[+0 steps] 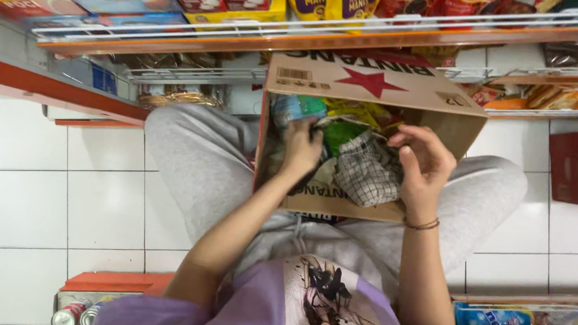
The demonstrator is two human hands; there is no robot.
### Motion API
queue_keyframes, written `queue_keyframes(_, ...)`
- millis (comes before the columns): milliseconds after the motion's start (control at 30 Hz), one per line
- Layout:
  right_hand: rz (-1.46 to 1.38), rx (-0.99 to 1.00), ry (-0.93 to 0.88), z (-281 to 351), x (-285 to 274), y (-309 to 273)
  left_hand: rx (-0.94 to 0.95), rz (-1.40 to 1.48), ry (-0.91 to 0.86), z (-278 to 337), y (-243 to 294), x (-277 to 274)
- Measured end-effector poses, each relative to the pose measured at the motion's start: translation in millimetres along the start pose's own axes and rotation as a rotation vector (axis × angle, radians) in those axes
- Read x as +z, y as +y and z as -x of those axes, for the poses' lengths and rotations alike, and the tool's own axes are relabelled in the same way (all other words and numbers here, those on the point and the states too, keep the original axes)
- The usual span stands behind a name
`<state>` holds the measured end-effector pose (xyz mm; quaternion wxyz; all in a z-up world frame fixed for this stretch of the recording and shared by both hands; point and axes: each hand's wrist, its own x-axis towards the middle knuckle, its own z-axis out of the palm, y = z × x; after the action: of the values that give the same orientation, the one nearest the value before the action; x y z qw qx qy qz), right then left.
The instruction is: The person organizes various packaged food items by taking them out of a cardboard box and placing them onto convenience store shelves, occasionally scanning them with a handheld scanner.
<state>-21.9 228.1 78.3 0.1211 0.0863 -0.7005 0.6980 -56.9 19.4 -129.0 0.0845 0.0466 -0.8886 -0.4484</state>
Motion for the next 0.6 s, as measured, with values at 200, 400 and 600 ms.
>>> queue_keyframes(200,-0.196,0.151,-0.025,43,2,55,-0.609,0.0,0.362,-67,-76,61)
queue_keyframes(400,-0.243,0.23,-0.059,55,1,69,-1.013,0.426,0.332,-99,-73,70)
queue_keyframes(600,-0.202,0.252,-0.098,55,0,72,-1.168,0.854,0.389,-122,-64,61)
